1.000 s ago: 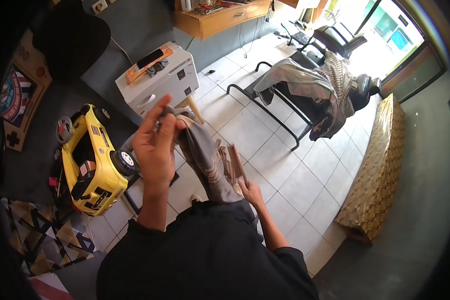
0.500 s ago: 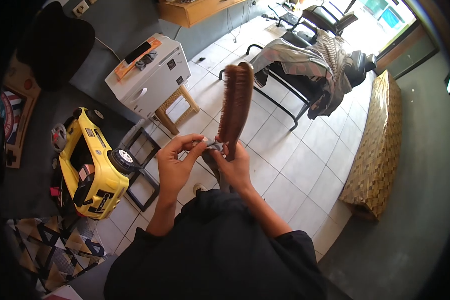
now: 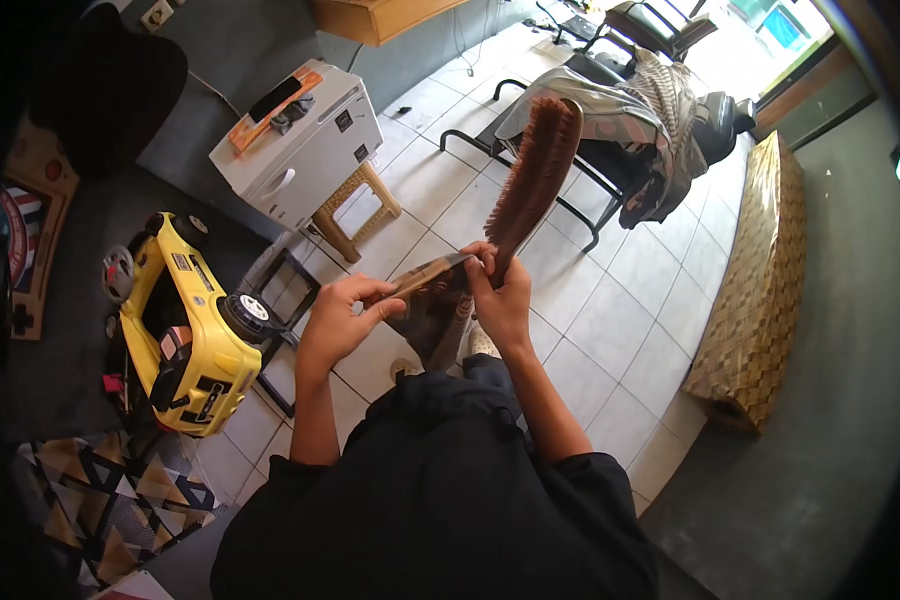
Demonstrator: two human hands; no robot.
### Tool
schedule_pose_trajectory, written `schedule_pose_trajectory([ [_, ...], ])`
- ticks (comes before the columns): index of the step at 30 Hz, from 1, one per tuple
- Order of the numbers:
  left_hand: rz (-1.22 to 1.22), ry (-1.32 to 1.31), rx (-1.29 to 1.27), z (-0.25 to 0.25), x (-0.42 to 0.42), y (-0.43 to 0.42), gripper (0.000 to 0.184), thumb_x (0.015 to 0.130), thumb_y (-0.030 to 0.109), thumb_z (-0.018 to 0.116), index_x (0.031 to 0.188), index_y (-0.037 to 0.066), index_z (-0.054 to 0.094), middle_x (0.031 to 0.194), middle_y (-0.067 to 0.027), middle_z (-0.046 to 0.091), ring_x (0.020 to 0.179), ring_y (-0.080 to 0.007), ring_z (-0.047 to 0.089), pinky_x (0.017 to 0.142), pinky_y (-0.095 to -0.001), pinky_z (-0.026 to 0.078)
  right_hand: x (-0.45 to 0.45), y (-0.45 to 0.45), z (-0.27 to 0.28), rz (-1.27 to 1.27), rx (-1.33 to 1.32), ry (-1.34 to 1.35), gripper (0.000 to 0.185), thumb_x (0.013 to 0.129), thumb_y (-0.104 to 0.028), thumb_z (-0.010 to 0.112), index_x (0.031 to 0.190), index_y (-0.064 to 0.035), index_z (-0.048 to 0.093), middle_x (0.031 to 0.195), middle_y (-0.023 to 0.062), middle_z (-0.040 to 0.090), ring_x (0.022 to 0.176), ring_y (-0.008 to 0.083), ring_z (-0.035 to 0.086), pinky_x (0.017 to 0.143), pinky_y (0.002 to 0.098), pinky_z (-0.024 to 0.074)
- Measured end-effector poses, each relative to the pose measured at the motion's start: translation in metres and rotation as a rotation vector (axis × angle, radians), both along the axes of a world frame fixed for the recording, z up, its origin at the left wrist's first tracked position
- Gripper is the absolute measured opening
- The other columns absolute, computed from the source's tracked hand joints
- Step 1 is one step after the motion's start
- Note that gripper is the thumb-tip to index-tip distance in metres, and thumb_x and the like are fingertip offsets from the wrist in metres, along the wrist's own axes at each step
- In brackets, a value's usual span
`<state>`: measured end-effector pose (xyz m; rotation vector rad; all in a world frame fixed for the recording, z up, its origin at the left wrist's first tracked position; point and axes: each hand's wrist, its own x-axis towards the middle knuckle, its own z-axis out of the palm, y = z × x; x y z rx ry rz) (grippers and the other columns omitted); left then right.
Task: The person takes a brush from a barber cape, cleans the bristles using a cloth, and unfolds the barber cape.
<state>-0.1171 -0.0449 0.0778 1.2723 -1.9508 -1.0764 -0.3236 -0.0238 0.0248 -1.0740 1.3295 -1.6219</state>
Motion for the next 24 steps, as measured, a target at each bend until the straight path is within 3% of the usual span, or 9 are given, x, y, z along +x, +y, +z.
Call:
schedule_pose_trajectory([
  [2, -0.168, -0.03, -0.165, -0.005, -0.003, -0.002, 0.014, 0.081, 0.012, 0.066, 0.089, 0.001, 0.065, 0.07, -0.0058, 0.061, 0.062, -0.0125, 0.053, 0.062, -0.0236, 0.042, 0.0, -0.002, 0.004, -0.03, -0.044, -0.005, 0.013, 0.089, -0.003, 0.055, 0.077, -0.0012, 0.049, 0.088, 0.0022, 0.06, 0.071, 0.0046, 0.045, 0.064, 0.0205, 0.0407],
  [5, -0.048, 0.111, -0.031, -0.001, -0.016, 0.0, 0.016, 0.087, 0.016, 0.057, 0.088, 0.001, 0.062, 0.073, -0.0141, 0.06, 0.061, -0.0204, 0.055, 0.06, -0.0294, 0.044, -0.005, 0.0, 0.012, -0.09, -0.029, 0.163, 0.008, 0.087, -0.005, 0.057, 0.082, 0.0002, 0.053, 0.08, 0.004, 0.061, 0.067, 0.0075, 0.05, 0.06, 0.023, 0.0423],
  [8, 0.081, 0.265, 0.026, 0.0, -0.021, -0.006, 0.015, 0.091, 0.015, 0.052, 0.091, 0.0, 0.058, 0.069, -0.009, 0.058, 0.061, -0.0148, 0.053, 0.059, -0.0264, 0.043, -0.011, -0.004, 0.002, -0.065, -0.044, 0.356, 0.013, 0.085, -0.009, 0.061, 0.083, 0.0002, 0.053, 0.07, 0.0077, 0.059, 0.06, 0.0136, 0.052, 0.056, 0.0268, 0.0434],
  [12, 0.044, 0.389, -0.005, -0.001, -0.023, -0.014, 0.013, 0.091, 0.012, 0.052, 0.089, 0.0, 0.057, 0.067, -0.0052, 0.055, 0.061, -0.0111, 0.051, 0.056, -0.0263, 0.042, -0.002, 0.007, -0.009, 0.223, 0.011, 0.519, 0.025, 0.081, -0.017, 0.067, 0.078, -0.0013, 0.047, 0.062, 0.0106, 0.051, 0.055, 0.0187, 0.048, 0.052, 0.0314, 0.0413],
  [13, 0.019, 0.382, -0.003, -0.002, -0.021, -0.014, 0.013, 0.091, 0.012, 0.052, 0.088, 0.0, 0.057, 0.068, -0.0057, 0.056, 0.061, -0.0114, 0.052, 0.056, -0.0267, 0.042, -0.004, 0.013, -0.009, 0.389, 0.184, 0.494, 0.021, 0.079, -0.011, 0.069, 0.084, -0.0007, 0.051, 0.068, 0.006, 0.054, 0.063, 0.0122, 0.052, 0.058, 0.0307, 0.0437],
  [18, -0.275, 0.097, -0.16, 0.012, -0.005, -0.017, 0.013, 0.084, 0.012, 0.06, 0.08, 0.001, 0.056, 0.069, -0.0114, 0.057, 0.062, -0.0226, 0.057, 0.057, -0.0308, 0.045, -0.007, 0.019, -0.039, 0.45, 0.172, 0.583, 0.031, 0.067, -0.015, 0.073, 0.082, -0.003, 0.048, 0.069, 0.017, 0.054, 0.065, 0.0338, 0.056, 0.057, 0.0384, 0.0426],
  [19, -0.359, -0.01, -0.21, 0.015, -0.002, -0.017, 0.014, 0.083, 0.012, 0.062, 0.078, 0.001, 0.056, 0.069, -0.0126, 0.057, 0.062, -0.0255, 0.058, 0.057, -0.0316, 0.045, -0.013, 0.016, -0.053, 0.359, 0.173, 0.715, 0.029, 0.063, -0.009, 0.067, 0.084, -0.0037, 0.048, 0.072, 0.0184, 0.056, 0.071, 0.0399, 0.055, 0.058, 0.0413, 0.0422],
  [20, -0.411, -0.11, -0.246, 0.008, -0.001, -0.019, 0.018, 0.076, 0.012, 0.068, 0.078, 0.001, 0.054, 0.07, -0.0141, 0.057, 0.067, -0.0321, 0.057, 0.059, -0.0352, 0.045, -0.021, 0.013, -0.064, 0.265, 0.152, 0.786, 0.028, 0.062, -0.006, 0.065, 0.082, -0.004, 0.047, 0.07, 0.0174, 0.055, 0.069, 0.0389, 0.054, 0.057, 0.0412, 0.0419],
  [24, -0.419, -0.199, -0.277, -0.013, 0.011, -0.036, 0.026, 0.069, 0.007, 0.071, 0.087, 0.002, 0.053, 0.078, -0.0165, 0.058, 0.077, -0.0361, 0.058, 0.065, -0.0409, 0.045, -0.04, -0.004, -0.042, 0.026, 0.16, 0.768, 0.027, 0.056, 0.003, 0.058, 0.078, -0.0046, 0.044, 0.063, 0.0137, 0.049, 0.06, 0.0354, 0.051, 0.056, 0.04, 0.0402],
])
